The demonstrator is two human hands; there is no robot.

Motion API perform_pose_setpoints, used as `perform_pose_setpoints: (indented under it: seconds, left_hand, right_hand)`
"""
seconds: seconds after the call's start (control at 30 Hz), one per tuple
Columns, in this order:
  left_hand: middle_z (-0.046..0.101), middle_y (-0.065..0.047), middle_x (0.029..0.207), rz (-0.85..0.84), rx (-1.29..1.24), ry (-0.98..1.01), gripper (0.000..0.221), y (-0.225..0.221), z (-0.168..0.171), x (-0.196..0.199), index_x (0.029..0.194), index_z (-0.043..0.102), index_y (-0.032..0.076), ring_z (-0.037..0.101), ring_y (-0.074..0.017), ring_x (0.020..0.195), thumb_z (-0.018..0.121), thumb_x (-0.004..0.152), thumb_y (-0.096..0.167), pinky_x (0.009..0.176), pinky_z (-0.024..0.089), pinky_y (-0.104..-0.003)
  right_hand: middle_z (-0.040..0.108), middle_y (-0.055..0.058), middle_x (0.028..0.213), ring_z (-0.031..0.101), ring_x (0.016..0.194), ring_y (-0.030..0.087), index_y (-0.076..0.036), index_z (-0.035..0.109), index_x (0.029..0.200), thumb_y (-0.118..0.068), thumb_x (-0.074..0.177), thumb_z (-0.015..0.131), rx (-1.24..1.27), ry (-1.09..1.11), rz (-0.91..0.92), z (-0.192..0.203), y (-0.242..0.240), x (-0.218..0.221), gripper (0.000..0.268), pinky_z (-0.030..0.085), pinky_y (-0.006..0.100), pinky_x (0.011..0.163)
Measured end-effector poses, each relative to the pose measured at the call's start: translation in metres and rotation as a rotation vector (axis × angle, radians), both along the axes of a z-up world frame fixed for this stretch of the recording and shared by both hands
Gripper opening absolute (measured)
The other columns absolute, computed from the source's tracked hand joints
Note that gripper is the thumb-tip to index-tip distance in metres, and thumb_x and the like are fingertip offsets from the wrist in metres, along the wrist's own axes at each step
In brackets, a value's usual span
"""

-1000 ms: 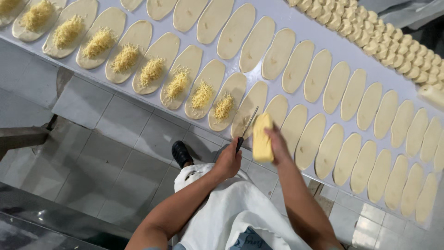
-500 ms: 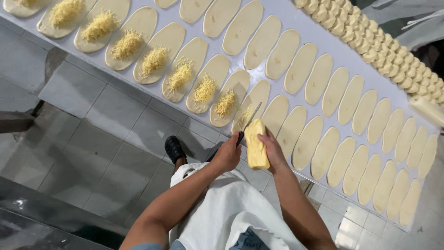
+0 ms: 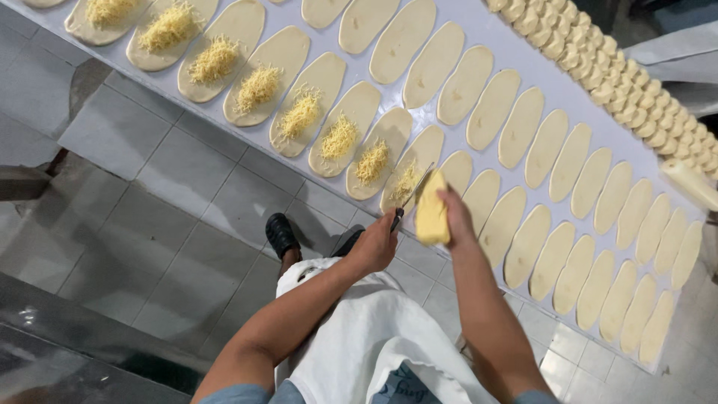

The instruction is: The person grates a block of cheese over flattened dough pieces on a table using a hand grater.

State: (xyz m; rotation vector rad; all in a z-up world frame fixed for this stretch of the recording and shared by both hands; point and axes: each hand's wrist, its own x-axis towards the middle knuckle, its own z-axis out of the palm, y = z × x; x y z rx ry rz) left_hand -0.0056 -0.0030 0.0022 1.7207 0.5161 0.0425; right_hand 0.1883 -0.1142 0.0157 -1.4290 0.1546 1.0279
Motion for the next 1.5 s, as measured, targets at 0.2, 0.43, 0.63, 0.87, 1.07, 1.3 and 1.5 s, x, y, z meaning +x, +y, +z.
perform_pose_setpoints:
  seconds: [0.2, 0.43, 0.63, 0.87, 1.07, 1.3, 1.5]
  left_hand:
    - [0.062, -0.032, 0.117, 0.004, 0.022, -0.005, 0.054, 0.003, -0.003, 0.009, 0.146, 0.036, 0.001, 0.059, -0.0509, 0.11, 0.055, 0.095, 0.009, 0.091, 0.047, -0.056]
    - [0.062, -0.031, 0.12, 0.013, 0.017, -0.024, 0.054, -0.01, -0.012, 0.003, 0.147, 0.038, 0.001, 0.059, -0.0497, 0.112, 0.053, 0.097, 0.01, 0.094, 0.048, -0.053]
    - [0.062, -0.031, 0.121, -0.003, 0.001, 0.004, 0.054, 0.001, -0.003, 0.009, 0.147, 0.037, -0.001, 0.059, -0.051, 0.112, 0.053, 0.097, 0.011, 0.093, 0.048, -0.054]
    - [0.061, -0.034, 0.12, -0.013, -0.012, 0.04, 0.055, -0.002, 0.001, 0.001, 0.148, 0.035, -0.001, 0.059, -0.052, 0.112, 0.054, 0.098, 0.012, 0.096, 0.046, -0.055]
    - [0.061, -0.034, 0.123, -0.033, -0.026, 0.015, 0.054, -0.007, -0.002, 0.001, 0.148, 0.035, -0.002, 0.058, -0.051, 0.115, 0.052, 0.098, 0.011, 0.097, 0.046, -0.053]
    - [0.059, -0.033, 0.127, -0.021, -0.008, -0.021, 0.055, -0.006, 0.015, 0.008, 0.147, 0.035, -0.002, 0.058, -0.0517, 0.115, 0.053, 0.096, 0.01, 0.096, 0.047, -0.054]
    - [0.06, -0.032, 0.126, -0.075, -0.002, 0.089, 0.056, -0.008, 0.026, 0.003, 0.149, 0.032, -0.001, 0.059, -0.0509, 0.113, 0.052, 0.098, 0.013, 0.094, 0.047, -0.055]
  right_hand:
    - [0.065, 0.014, 0.112, 0.067, 0.09, 0.03, -0.01, 0.044, 0.149, -0.021, 0.094, 0.055, -0.059, -0.103, 0.064, 0.016, 0.0, -0.011, 0.057, 0.06, 0.045, 0.071]
    - [0.066, 0.017, 0.116, 0.069, 0.097, 0.03, -0.005, 0.043, 0.151, -0.022, 0.097, 0.053, 0.001, -0.05, 0.0, 0.025, 0.008, 0.004, 0.058, 0.061, 0.044, 0.078]
    - [0.066, 0.008, 0.125, 0.068, 0.105, 0.022, -0.009, 0.044, 0.149, -0.018, 0.093, 0.055, -0.123, -0.169, 0.088, 0.028, 0.0, -0.028, 0.057, 0.059, 0.038, 0.085]
    - [0.064, 0.017, 0.113, 0.068, 0.089, 0.033, -0.006, 0.045, 0.147, -0.022, 0.098, 0.052, 0.025, -0.119, -0.024, 0.024, 0.004, 0.014, 0.052, 0.059, 0.047, 0.075]
    - [0.063, 0.016, 0.122, 0.07, 0.094, 0.036, -0.009, 0.04, 0.15, -0.024, 0.093, 0.05, 0.175, -0.004, -0.073, 0.034, -0.044, -0.014, 0.06, 0.063, 0.051, 0.075]
    - [0.056, 0.01, 0.149, 0.062, 0.122, 0.019, -0.013, 0.031, 0.165, -0.02, 0.098, 0.067, 0.003, -0.177, 0.024, -0.013, -0.072, -0.045, 0.076, 0.055, 0.034, 0.096]
    - [0.058, 0.011, 0.136, 0.062, 0.111, 0.022, -0.012, 0.037, 0.161, -0.02, 0.096, 0.069, -0.046, -0.181, -0.105, -0.011, -0.022, 0.007, 0.073, 0.055, 0.037, 0.089]
